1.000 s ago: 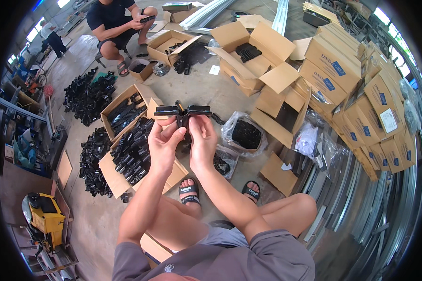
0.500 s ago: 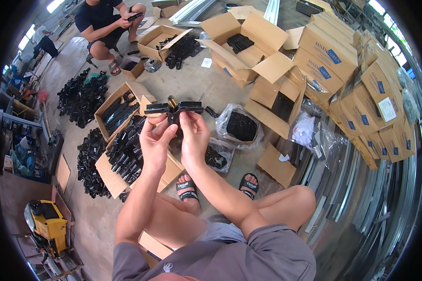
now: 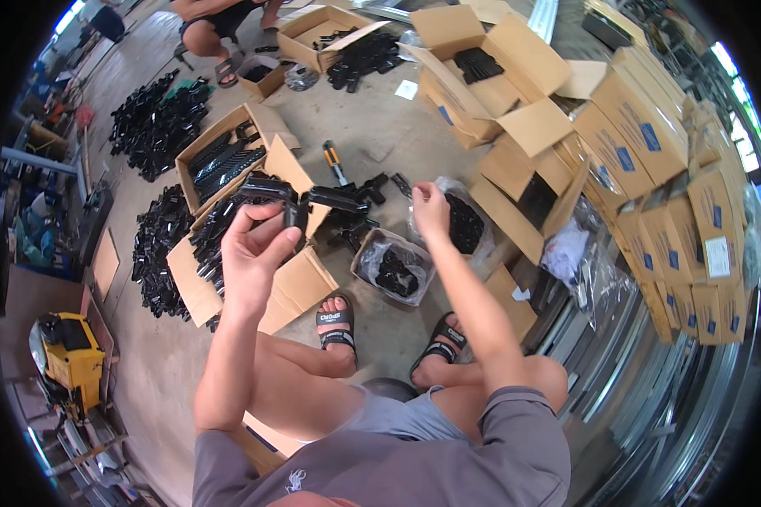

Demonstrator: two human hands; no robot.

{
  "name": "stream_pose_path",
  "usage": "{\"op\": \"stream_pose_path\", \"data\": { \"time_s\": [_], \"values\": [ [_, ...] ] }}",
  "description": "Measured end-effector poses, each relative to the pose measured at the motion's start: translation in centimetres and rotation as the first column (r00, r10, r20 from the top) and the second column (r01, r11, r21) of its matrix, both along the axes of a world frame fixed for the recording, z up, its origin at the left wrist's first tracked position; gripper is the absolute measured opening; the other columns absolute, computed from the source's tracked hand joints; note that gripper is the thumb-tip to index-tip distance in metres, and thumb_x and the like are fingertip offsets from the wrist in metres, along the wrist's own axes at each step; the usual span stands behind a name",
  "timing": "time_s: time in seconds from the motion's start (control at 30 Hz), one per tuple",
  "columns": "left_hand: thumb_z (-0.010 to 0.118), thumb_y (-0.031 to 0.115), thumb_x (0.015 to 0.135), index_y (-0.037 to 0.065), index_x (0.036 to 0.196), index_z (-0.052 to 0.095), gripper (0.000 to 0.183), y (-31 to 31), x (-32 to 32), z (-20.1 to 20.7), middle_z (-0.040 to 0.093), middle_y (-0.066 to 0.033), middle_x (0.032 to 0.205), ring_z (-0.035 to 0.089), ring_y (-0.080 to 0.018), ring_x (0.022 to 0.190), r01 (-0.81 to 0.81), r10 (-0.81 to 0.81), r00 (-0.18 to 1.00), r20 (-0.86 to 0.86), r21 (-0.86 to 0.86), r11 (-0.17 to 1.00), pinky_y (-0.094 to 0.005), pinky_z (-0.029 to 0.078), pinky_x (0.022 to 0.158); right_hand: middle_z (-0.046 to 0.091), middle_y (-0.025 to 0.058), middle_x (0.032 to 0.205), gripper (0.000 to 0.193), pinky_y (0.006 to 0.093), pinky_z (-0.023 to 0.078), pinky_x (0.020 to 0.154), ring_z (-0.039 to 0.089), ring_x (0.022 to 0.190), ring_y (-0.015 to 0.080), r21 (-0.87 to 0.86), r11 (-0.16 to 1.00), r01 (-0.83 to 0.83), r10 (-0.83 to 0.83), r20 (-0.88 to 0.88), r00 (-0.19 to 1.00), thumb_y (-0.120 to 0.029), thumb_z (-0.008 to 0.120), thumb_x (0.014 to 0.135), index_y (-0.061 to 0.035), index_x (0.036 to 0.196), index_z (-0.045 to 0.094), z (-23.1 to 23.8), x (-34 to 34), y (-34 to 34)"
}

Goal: The person assembles black plastic components by hand, fitting smaller pieces into a main housing and placing completed units into a box.

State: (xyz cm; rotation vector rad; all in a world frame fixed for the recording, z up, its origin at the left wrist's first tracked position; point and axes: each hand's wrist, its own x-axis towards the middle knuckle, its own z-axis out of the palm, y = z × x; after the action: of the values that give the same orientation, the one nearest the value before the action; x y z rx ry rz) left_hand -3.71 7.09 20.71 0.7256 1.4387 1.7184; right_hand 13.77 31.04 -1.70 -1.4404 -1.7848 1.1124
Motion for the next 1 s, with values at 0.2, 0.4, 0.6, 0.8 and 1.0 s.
{"op": "stream_pose_path", "data": {
  "time_s": [0.2,0.4,0.6,0.8,1.0],
  "values": [
    [0.068,-0.006,0.085,-0.003,0.111,0.052,0.030,0.5,-1.1,0.3,0.071,-0.0119,0.102,0.062,-0.0075,0.082,0.061,-0.134,0.964,-0.230,-0.297,0.953,-0.0218,0.050,0.067,0.070,0.0172,0.103,0.027,0.0491,0.051,0.085,0.066,0.099,0.0371,0.048,0.919,-0.392,0.291,0.589,0.754,-0.025,0.063,0.088,-0.0063,0.107,0.066,-8.0,-2.2,7.0],
    [0.077,0.012,0.076,0.005,0.113,0.053,0.045,0.3,-0.6,1.0,0.073,-0.0184,0.095,0.070,-0.0315,0.070,-0.029,-0.403,0.719,-0.566,-0.604,0.796,-0.0352,0.054,0.064,0.071,0.0108,0.105,0.023,0.0394,0.043,0.092,0.062,0.111,0.0257,-0.051,0.874,-0.484,0.232,0.918,0.322,-0.019,0.061,0.088,-0.0084,0.106,0.070,-11.5,-6.8,7.1],
    [0.075,0.012,0.076,0.006,0.111,0.053,0.042,1.3,-0.6,-0.1,0.073,-0.0172,0.095,0.071,-0.0323,0.073,0.015,-0.504,0.668,-0.548,-0.667,0.745,-0.0351,0.054,0.064,0.071,0.0150,0.107,0.027,0.0426,0.049,0.088,0.067,0.103,0.0302,-0.092,0.934,-0.344,0.233,0.889,0.394,-0.024,0.059,0.089,-0.0064,0.106,0.070,-14.3,-6.9,7.8],
    [0.072,0.006,0.079,0.002,0.119,0.052,0.045,2.0,-0.6,0.0,0.072,-0.0210,0.100,0.070,-0.0254,0.064,0.009,-0.374,0.774,-0.511,-0.581,0.814,-0.0311,0.052,0.061,0.072,0.0185,0.097,0.033,0.0427,0.053,0.076,0.069,0.089,0.0308,-0.074,0.956,-0.284,0.292,0.351,0.890,-0.026,0.058,0.085,-0.0005,0.103,0.066,-8.7,-6.3,7.3],
    [0.072,0.007,0.081,0.002,0.123,0.051,0.047,2.4,-1.1,-0.5,0.071,-0.0224,0.104,0.071,-0.0252,0.087,-0.002,-0.333,0.782,-0.527,-0.537,0.844,-0.0339,0.052,0.078,0.055,0.0007,0.081,0.016,0.0284,0.044,0.063,0.051,0.066,0.0114,-0.517,0.703,-0.488,0.235,-0.478,0.846,-0.014,0.047,0.094,-0.0081,0.106,0.055,8.6,-3.0,1.7]
  ]
}}
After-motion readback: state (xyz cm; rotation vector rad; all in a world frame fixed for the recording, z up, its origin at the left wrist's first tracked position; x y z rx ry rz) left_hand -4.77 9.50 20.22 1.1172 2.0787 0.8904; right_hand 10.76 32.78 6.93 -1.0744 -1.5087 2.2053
